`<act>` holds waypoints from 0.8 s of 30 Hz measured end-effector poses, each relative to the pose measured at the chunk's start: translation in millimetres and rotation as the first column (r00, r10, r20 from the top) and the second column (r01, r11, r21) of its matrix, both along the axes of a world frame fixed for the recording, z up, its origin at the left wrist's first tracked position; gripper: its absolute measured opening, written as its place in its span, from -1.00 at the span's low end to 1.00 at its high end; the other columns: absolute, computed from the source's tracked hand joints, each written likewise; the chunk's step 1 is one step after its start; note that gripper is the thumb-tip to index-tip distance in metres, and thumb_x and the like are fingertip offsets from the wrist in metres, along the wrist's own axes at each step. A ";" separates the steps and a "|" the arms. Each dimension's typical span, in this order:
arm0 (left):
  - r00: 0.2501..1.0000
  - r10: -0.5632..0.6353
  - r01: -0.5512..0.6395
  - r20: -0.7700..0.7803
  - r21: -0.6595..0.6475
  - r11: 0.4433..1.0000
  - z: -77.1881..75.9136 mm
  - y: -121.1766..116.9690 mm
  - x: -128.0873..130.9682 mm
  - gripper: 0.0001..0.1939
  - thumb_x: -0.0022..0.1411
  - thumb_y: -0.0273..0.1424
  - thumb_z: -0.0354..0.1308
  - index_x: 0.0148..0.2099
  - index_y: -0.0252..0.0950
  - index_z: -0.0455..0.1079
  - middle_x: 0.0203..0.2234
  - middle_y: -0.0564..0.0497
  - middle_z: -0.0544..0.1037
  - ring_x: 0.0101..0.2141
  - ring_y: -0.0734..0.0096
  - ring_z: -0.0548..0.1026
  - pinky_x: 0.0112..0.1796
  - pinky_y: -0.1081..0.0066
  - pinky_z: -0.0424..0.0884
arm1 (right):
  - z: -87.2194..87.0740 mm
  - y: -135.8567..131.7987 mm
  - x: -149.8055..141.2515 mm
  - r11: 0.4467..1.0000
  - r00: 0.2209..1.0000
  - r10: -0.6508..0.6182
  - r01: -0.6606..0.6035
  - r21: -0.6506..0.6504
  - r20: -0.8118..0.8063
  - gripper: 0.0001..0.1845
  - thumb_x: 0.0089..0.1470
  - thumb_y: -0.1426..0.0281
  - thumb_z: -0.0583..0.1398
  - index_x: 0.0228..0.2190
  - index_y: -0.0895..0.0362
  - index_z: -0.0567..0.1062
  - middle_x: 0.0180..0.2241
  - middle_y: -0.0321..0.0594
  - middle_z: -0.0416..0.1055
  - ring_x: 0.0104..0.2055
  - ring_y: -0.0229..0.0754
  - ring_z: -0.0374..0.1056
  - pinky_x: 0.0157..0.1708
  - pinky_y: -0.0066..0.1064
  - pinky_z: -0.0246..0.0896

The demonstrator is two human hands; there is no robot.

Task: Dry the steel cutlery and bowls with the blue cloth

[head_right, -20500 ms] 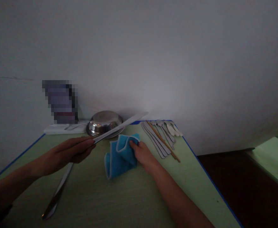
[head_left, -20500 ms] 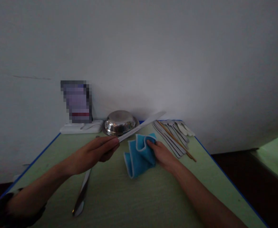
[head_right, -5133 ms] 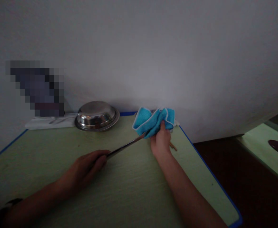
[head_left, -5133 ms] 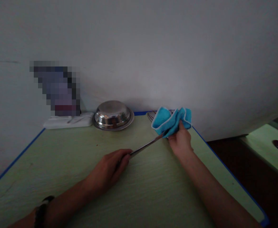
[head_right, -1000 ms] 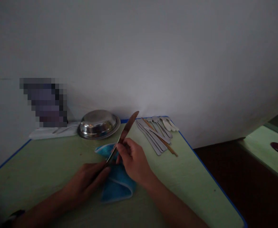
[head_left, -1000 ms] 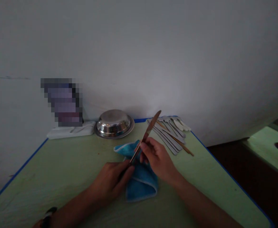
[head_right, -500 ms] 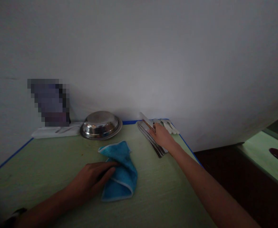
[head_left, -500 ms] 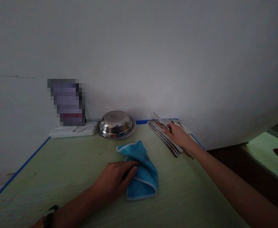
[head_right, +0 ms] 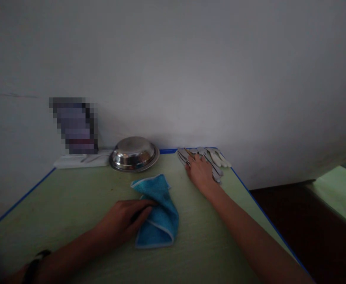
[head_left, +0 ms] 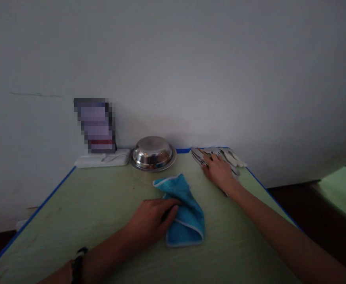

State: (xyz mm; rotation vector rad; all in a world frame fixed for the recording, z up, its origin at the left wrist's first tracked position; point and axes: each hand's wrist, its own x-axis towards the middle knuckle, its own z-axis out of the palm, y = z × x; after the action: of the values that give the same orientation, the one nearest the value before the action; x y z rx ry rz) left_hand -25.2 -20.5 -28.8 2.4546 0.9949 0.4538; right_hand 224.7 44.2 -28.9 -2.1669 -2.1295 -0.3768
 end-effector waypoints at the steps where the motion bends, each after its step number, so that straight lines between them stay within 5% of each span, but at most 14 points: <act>1: 1.000 -0.002 0.002 0.006 0.006 1.000 -0.8 -0.3 -0.2 -0.70 0.31 -0.33 -0.14 -0.06 -0.19 0.38 -0.31 0.02 0.57 -0.36 0.38 0.52 -0.30 0.38 0.40 | -1.4 -0.7 -0.9 1.000 1.000 0.014 -0.014 0.016 0.019 -0.59 0.13 0.24 -0.03 -0.02 0.09 0.32 -0.08 -0.04 0.29 -0.03 0.07 0.19 -0.16 -0.19 0.13; 6: 0.997 -0.006 0.003 0.082 0.036 0.999 -1.4 -1.4 -2.3 -0.74 0.31 -0.39 -0.13 -0.07 -0.22 0.34 -0.44 0.06 0.54 -0.50 0.47 0.48 -0.42 0.46 0.37 | -3.3 -8.9 -12.3 0.993 0.998 0.031 -0.024 0.113 -0.061 -0.59 0.13 0.28 -0.02 -0.04 0.17 0.34 -0.08 0.03 0.28 -0.02 0.10 0.16 -0.10 -0.10 0.09; 9: 0.981 0.028 -0.071 0.191 0.225 0.972 1.3 5.5 -7.8 -0.81 0.27 -0.44 -0.08 -0.14 -0.28 0.32 -0.46 0.03 0.47 -0.48 0.47 0.44 -0.40 0.46 0.38 | 1.5 -29.0 -28.1 0.969 0.935 0.203 -0.151 0.194 -0.291 -0.54 0.15 0.23 -0.05 0.03 0.16 0.26 -0.06 0.02 0.23 -0.01 0.00 0.17 -0.05 -0.16 0.11; 13: 0.948 0.224 -0.314 0.227 0.548 0.775 7.5 31.0 -20.9 -0.69 0.17 -0.42 0.04 -0.01 -0.33 0.25 -0.12 -0.19 0.34 -0.07 0.16 0.34 -0.09 0.19 0.31 | 8.2 -65.7 -49.6 0.899 0.730 0.427 -0.408 0.160 -0.534 -0.58 0.13 0.17 -0.01 -0.02 0.08 0.28 -0.12 -0.09 0.26 -0.05 -0.12 0.20 -0.02 -0.24 0.13; 15: 0.951 0.272 -0.302 0.145 0.617 0.727 12.5 46.8 -27.9 -0.50 0.14 -0.39 0.08 0.13 -0.34 0.13 0.03 -0.26 0.21 0.08 0.04 0.18 0.02 0.09 0.19 | 9.2 -77.7 -56.8 0.884 0.696 0.429 -0.453 0.111 -0.576 -0.52 0.06 0.11 0.05 -0.03 0.08 0.28 -0.11 -0.09 0.25 -0.04 -0.10 0.20 -0.01 -0.20 0.13; 18: 0.956 0.287 -0.253 0.056 0.649 0.717 22.7 67.4 -34.9 -0.34 0.09 -0.32 0.12 0.21 -0.30 0.01 0.17 -0.27 0.03 0.19 -0.01 -0.02 0.10 0.04 0.04 | 11.2 -80.3 -63.8 0.876 0.715 0.398 -0.483 0.006 -0.575 -0.46 -0.04 0.11 0.16 -0.05 0.10 0.29 -0.12 -0.08 0.28 -0.08 -0.06 0.23 -0.06 -0.19 0.15; 20: 0.953 0.303 -0.241 0.017 0.647 0.723 29.7 77.1 -36.3 -0.25 0.06 -0.26 0.15 0.24 -0.28 -0.05 0.22 -0.24 -0.04 0.22 -0.02 -0.12 0.14 0.02 -0.06 | 17.6 -72.5 -66.3 0.872 0.749 0.376 -0.485 -0.066 -0.545 -0.62 0.01 0.25 0.14 -0.12 0.12 0.34 -0.17 -0.11 0.33 -0.15 -0.10 0.28 -0.12 -0.25 0.17; 24: 0.949 0.296 -0.175 -0.107 0.601 0.780 37.0 85.6 -34.9 -0.18 0.03 -0.20 0.18 0.26 -0.29 -0.07 0.21 -0.18 0.08 0.22 0.01 -0.08 0.16 0.00 -0.13 | 51.3 -45.2 -61.4 0.906 0.824 0.318 -0.410 -0.107 -0.469 -0.83 0.06 0.42 0.04 -0.33 0.15 0.41 -0.34 -0.15 0.42 -0.29 -0.17 0.33 -0.29 -0.37 0.12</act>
State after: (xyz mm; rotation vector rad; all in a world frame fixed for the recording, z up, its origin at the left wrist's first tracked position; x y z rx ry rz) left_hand -60.2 65.1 8.1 2.9770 1.4344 0.7012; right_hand 163.3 -1.0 22.4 -1.6415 -2.2994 0.3511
